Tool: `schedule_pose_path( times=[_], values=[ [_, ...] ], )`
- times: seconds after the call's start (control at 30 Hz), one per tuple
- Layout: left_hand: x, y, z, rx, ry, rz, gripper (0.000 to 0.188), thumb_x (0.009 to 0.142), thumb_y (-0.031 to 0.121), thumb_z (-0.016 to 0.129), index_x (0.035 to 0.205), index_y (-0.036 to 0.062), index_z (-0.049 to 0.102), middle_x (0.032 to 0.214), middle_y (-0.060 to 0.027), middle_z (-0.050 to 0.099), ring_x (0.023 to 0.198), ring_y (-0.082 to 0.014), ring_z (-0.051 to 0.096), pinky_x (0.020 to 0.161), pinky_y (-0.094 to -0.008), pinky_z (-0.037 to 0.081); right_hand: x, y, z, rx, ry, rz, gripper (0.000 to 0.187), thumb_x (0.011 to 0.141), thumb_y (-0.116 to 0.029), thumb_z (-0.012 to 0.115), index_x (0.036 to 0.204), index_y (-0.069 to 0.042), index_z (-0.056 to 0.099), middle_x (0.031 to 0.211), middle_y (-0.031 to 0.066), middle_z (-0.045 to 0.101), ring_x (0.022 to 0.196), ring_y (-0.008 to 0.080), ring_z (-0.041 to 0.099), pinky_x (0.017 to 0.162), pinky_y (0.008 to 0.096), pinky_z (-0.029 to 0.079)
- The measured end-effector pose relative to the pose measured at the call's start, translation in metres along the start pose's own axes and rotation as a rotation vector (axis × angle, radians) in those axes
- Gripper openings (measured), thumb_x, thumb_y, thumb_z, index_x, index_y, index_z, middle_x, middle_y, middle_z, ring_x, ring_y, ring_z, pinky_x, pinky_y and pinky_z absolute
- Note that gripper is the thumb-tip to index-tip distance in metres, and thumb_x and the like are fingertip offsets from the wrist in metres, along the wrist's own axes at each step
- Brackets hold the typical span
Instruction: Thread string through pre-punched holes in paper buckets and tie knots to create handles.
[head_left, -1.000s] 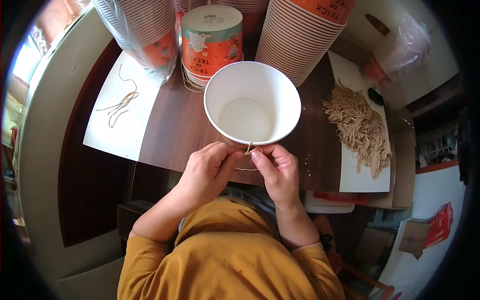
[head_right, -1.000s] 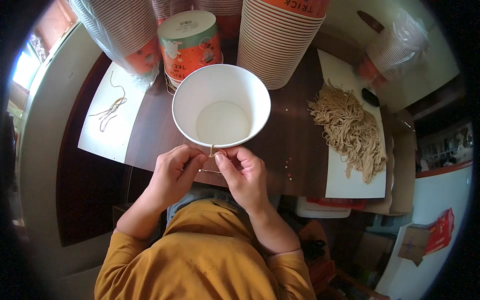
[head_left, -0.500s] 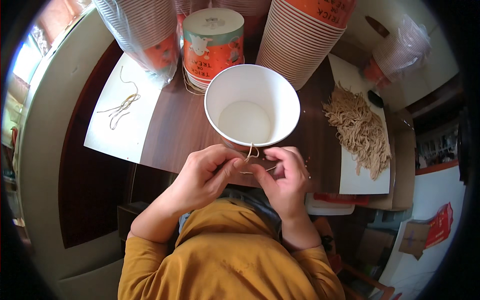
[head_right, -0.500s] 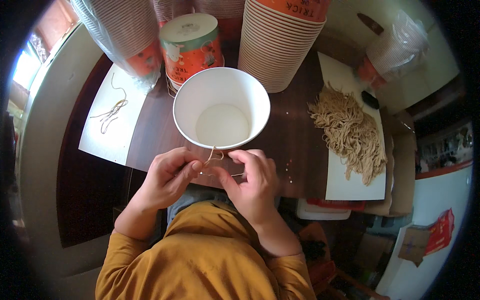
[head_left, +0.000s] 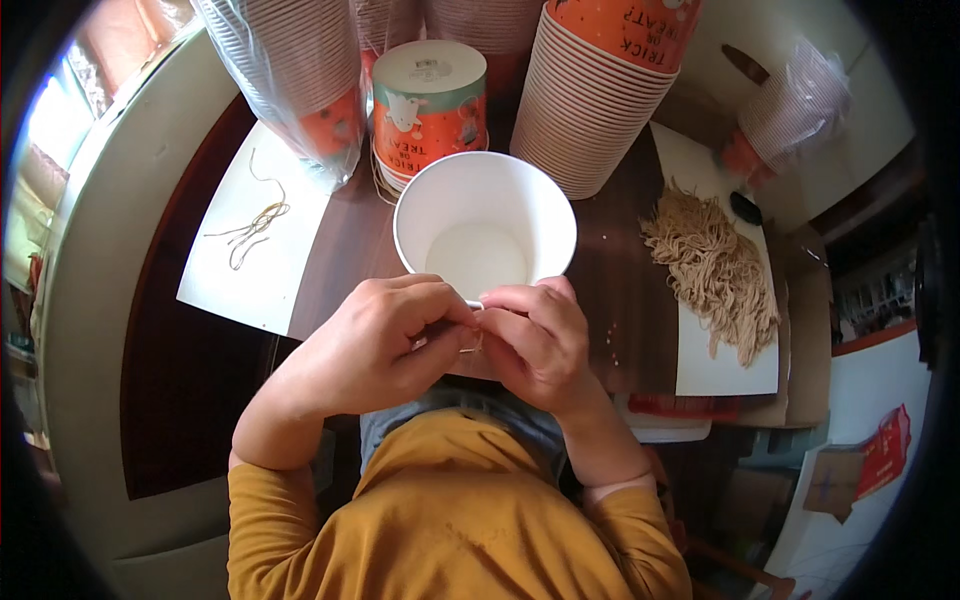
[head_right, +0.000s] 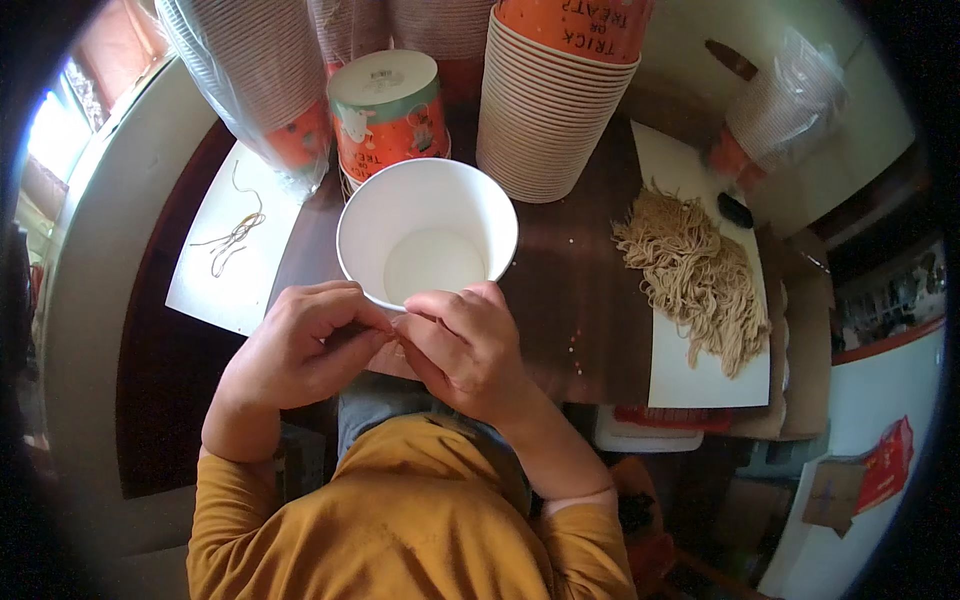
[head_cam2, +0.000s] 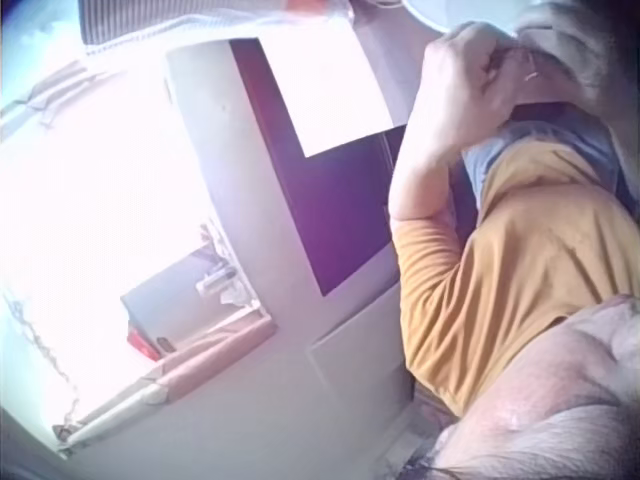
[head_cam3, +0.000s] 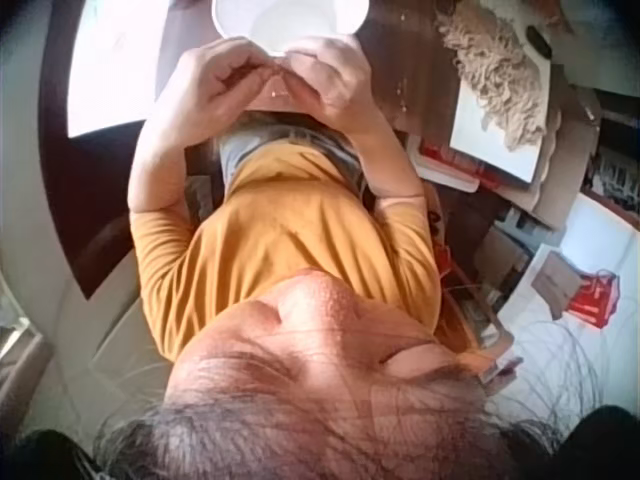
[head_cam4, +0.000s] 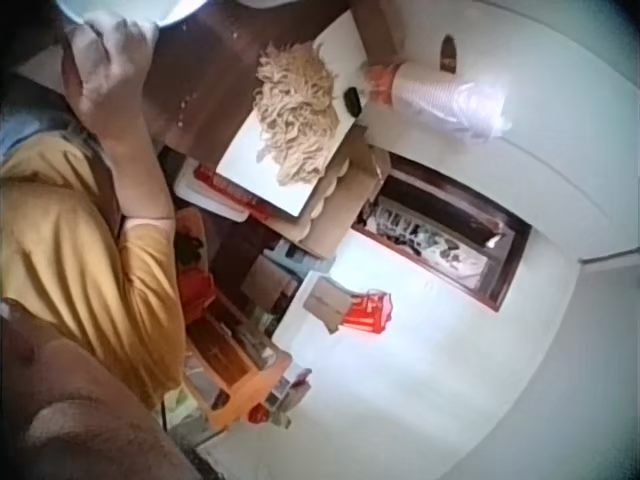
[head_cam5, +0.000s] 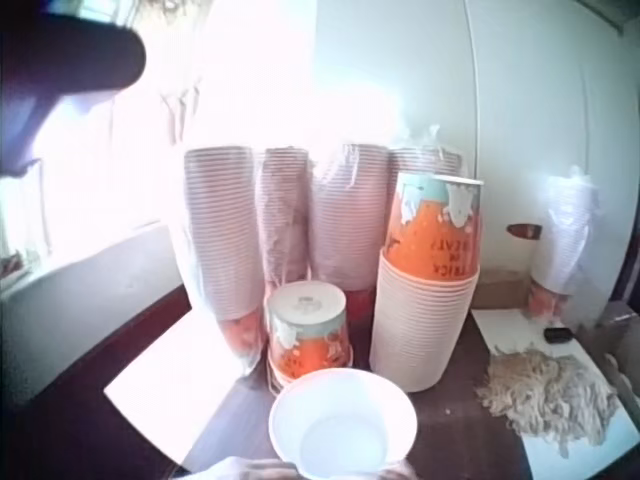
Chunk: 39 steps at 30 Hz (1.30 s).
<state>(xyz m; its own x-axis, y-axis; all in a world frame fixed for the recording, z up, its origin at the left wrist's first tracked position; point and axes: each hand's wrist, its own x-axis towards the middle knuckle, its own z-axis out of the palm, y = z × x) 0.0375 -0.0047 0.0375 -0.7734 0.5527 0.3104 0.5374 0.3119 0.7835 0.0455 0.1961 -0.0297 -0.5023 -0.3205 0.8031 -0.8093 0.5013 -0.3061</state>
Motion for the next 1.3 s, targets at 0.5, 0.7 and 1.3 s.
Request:
schedule_pose_path(
  times=[0.5,0.7,1.3],
  values=[
    [0.0,0.0,-0.04,-0.04,-0.184,-0.07,0.009,0.081,0.007,0.066,0.084,-0.0011,0.067,0.072,-0.0127,0.065,0.063,-0.0252,0.063,0.059,-0.032,0.049,0.007,0.023,-0.047,-0.029,-0.272,-0.031,0.02,0.073,-0.003,0.07,0.092,-0.009,0.069,0.094,0.0016,0.066,0.077,0.0222,0.058,0.076,0.0377,0.044],
    [0.007,-0.021,-0.088,0.262,-0.195,-0.244,0.014,0.082,0.016,0.07,0.091,0.0045,0.073,0.076,-0.0109,0.068,0.067,-0.0215,0.066,0.063,-0.0322,0.051,0.015,0.042,-0.088,0.138,-0.444,0.16,0.02,0.068,0.006,0.071,0.086,-0.004,0.069,0.093,0.0105,0.07,0.083,0.0283,0.066,0.079,0.0362,0.05],
    [0.047,-0.016,-0.056,-0.386,-0.33,-0.242,0.022,0.097,0.022,0.061,0.1,0.0022,0.071,0.078,0.0017,0.067,0.068,-0.0047,0.058,0.062,-0.0222,0.048,0.107,0.012,-0.068,0.567,-0.47,0.75,0.012,0.094,-0.01,0.063,0.094,0.001,0.067,0.081,-0.0018,0.065,0.076,0.0027,0.055,0.069,0.0193,0.046]
  ],
)
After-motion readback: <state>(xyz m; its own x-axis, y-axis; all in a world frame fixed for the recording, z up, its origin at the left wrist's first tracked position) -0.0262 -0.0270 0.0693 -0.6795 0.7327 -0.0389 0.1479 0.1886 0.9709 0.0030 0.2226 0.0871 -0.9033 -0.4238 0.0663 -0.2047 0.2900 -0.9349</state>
